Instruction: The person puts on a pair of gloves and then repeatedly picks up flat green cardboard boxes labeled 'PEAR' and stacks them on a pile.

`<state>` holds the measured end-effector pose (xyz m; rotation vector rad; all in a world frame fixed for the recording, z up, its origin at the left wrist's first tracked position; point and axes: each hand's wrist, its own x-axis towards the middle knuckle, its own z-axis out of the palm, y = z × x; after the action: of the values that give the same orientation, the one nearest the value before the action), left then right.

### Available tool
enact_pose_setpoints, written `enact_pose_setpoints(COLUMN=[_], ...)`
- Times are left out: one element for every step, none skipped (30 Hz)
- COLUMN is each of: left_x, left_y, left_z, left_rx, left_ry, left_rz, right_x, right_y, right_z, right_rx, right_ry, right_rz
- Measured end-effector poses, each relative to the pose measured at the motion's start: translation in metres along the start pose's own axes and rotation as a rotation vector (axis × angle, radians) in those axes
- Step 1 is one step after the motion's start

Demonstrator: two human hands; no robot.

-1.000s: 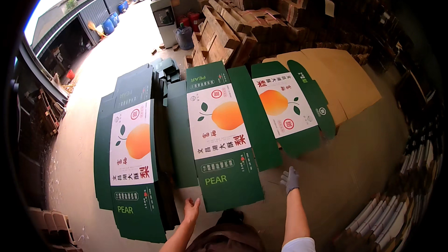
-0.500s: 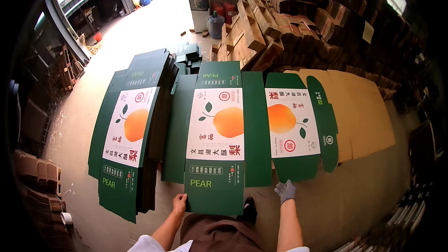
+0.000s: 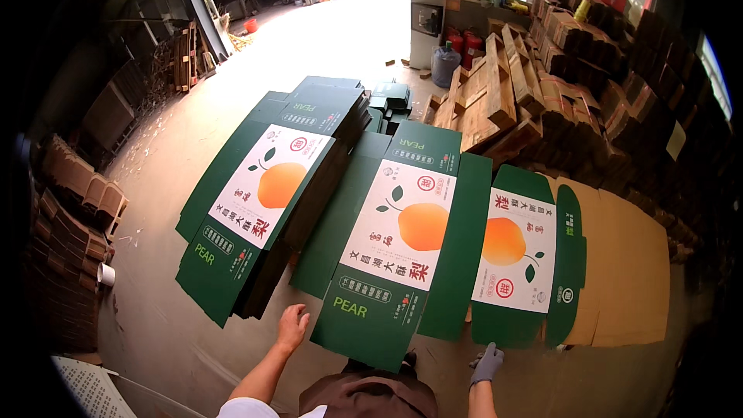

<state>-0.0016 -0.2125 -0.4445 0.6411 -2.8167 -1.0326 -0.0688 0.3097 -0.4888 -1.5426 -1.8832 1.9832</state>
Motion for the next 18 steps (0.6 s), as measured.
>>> enact_pose_setpoints(left_x=[0.005,0.011,0.018,0.023,0.041,0.047,0.055,0.055,0.061,0.061,0.061,0.061,0.061,0.062,0.06,0.057,0.055,0.055], left_y=[0.014,0.021,0.018,0.0,-0.001,-0.016,-0.029,-0.041,-0.048,-0.051,-0.045,-0.045,-0.046,-0.044,-0.04,-0.038,-0.038,-0.036], left_z=[-0.039,-0.078,-0.11,-0.135,-0.15,-0.164,-0.174,-0.176,-0.171,-0.168,-0.168,-0.167,-0.166,-0.168,-0.169,-0.172,-0.171,-0.177], left_rx=[0.127,0.252,0.364,0.48,0.506,0.479,0.454,0.501,0.53,0.552,0.52,0.509,0.502,0.508,0.513,0.523,0.539,0.563], left_ry=[0.116,0.216,0.28,0.342,0.325,0.261,0.194,0.156,0.122,0.128,0.113,0.124,0.132,0.124,0.114,0.105,0.103,0.109], left_rz=[0.117,0.237,0.185,0.118,0.074,0.05,0.029,0.04,0.074,0.093,0.096,0.114,0.126,0.137,0.145,0.145,0.184,0.215], right_x=[-0.025,-0.046,-0.067,-0.096,-0.109,-0.138,-0.164,-0.202,-0.219,-0.247,-0.267,-0.286,-0.299,-0.305,-0.306,-0.307,-0.303,-0.31], right_y=[-0.002,-0.013,-0.033,-0.046,-0.062,-0.068,-0.072,-0.079,-0.077,-0.078,-0.083,-0.085,-0.082,-0.073,-0.063,-0.055,-0.048,-0.047], right_z=[0.014,0.038,0.077,0.12,0.16,0.212,0.264,0.313,0.361,0.399,0.434,0.463,0.483,0.498,0.509,0.514,0.513,0.513], right_rx=[-0.063,-0.152,-0.24,-0.333,-0.381,-0.402,-0.495,-0.535,-0.547,-0.601,-0.625,-0.603,-0.583,-0.565,-0.551,-0.537,-0.483,-0.426], right_ry=[-0.023,-0.179,-0.336,-0.506,-0.639,-0.751,-0.892,-1.009,-1.093,-1.121,-1.174,-1.159,-1.146,-1.131,-1.113,-1.101,-1.091,-1.095], right_rz=[-0.107,-0.163,-0.221,-0.205,-0.313,-0.317,-0.316,-0.244,-0.253,-0.343,-0.153,-0.132,-0.105,-0.226,-0.345,-0.458,-0.443,-0.427])
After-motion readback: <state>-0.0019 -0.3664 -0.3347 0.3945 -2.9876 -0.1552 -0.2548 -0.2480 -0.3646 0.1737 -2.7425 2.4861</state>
